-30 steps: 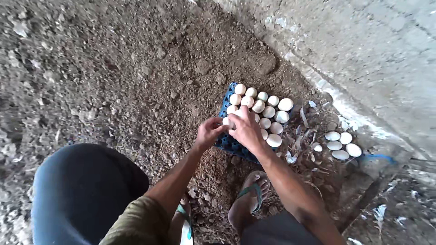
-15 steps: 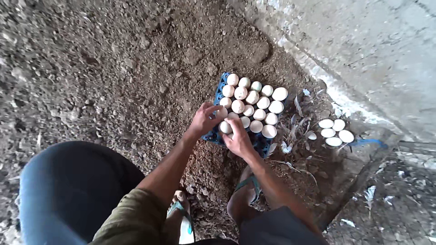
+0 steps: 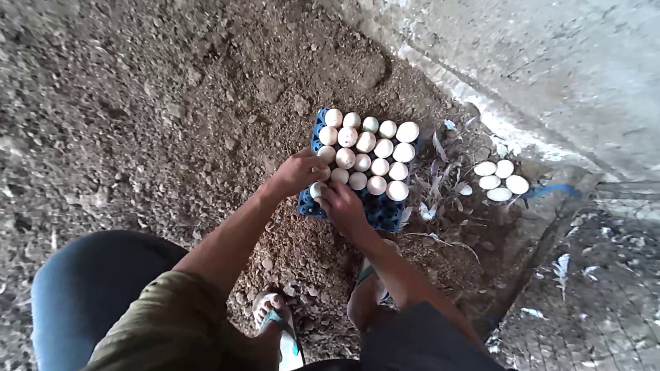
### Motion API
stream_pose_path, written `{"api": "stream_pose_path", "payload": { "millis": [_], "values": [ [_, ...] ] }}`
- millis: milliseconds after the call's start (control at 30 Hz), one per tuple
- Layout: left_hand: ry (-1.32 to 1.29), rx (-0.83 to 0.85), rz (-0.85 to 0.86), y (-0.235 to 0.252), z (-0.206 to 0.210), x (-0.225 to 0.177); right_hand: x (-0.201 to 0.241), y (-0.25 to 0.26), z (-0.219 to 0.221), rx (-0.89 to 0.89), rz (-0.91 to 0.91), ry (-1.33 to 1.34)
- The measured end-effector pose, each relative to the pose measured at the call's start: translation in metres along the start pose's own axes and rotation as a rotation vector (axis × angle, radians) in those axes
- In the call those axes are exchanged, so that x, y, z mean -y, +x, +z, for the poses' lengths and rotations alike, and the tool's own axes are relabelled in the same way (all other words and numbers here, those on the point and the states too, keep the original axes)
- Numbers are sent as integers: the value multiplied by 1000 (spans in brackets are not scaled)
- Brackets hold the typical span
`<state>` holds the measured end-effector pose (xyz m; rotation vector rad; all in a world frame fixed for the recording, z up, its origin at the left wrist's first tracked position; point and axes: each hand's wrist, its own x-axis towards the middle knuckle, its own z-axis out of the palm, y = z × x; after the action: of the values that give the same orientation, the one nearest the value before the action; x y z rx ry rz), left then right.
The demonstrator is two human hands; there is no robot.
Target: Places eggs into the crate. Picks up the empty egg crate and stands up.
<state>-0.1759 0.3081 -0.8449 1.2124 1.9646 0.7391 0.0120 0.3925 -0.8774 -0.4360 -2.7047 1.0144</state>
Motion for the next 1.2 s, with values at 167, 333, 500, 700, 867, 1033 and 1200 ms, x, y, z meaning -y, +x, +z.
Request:
{"api": "stream_pose_path", "payload": {
  "millis": [167,333,500,700,867,1033,1200],
  "values": [
    [-1,-94,-34,-21,20,-1,-16,0,-12,-93,-24,23],
    [37,-183,-90,-29,39,-6,-6,7,-6,-155,-72,-216],
    [77,-247,-149,-40,46,-16,-9,3,-28,-275,-112,-36],
    [168,-334,-44,-27,52,-34,-100,-56,-136,-672,409,-64],
    [224,-419,-24,-24,51,-44,-251,-79,-227,-470,1059,-268],
    [138,-410,-39,-27,46,-66,-339,-67,-268,-37,969,-260],
    [-22,-361,48,-29,66,-79,-349,-48,-276,248,933,-297]
  ]
}}
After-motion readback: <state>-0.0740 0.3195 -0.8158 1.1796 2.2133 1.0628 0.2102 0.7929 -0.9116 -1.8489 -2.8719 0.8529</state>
